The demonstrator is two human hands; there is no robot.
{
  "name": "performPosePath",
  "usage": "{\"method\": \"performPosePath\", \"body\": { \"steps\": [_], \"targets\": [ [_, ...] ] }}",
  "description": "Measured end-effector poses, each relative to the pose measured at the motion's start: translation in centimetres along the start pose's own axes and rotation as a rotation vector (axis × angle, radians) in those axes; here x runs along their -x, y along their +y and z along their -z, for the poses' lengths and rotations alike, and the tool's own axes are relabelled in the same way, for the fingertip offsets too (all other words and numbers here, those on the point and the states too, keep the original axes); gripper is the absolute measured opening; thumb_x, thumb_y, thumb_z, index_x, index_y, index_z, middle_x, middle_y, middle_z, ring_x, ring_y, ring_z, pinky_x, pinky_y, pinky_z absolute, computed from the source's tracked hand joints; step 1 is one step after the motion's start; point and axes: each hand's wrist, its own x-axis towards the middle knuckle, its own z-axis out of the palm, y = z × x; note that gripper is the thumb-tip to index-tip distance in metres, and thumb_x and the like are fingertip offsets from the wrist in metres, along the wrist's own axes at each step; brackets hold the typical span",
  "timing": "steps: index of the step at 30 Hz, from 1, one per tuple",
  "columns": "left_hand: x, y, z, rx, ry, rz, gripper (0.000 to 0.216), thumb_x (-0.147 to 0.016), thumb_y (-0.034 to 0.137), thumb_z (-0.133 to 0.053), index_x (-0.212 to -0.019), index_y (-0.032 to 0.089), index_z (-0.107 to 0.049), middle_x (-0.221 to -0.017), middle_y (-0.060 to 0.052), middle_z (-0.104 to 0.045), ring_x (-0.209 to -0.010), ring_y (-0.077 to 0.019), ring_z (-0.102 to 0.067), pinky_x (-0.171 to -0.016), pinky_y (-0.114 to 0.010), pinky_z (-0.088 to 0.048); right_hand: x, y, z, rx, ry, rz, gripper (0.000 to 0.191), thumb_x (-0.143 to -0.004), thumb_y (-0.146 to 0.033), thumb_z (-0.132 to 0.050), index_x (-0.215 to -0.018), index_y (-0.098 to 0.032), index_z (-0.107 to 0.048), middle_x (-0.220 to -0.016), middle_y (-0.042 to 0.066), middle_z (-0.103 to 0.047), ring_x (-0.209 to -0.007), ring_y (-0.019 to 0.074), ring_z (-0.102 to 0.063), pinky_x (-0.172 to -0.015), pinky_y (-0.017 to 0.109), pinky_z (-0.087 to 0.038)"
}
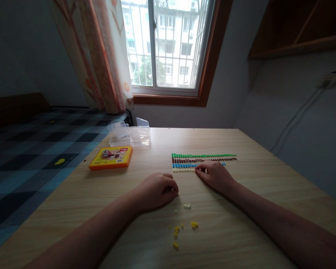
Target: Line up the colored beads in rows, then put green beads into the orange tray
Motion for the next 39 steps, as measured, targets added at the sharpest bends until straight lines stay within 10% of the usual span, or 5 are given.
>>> {"method": "performPosePath", "body": {
  "steps": [39],
  "targets": [
    [-0.02, 0.00, -0.01, 0.000, -0.006, 0.021, 0.015, -0.084, 0.021, -0.063, -0.087, 0.022, -0.077, -0.087, -0.002, -0.071, -0.075, -0.0133, -0.064, -0.069, -0.023, -0.046, -0.01, 0.00, 0.17, 0.007, -0.008, 0.007, 0.016, -0.090, -0.026, -0.063, -0.087, -0.022, -0.079, -0.083, 0.002, -0.076, -0.076, 0.0178, -0.066, -0.071, 0.027, -0.046]
  ]
}}
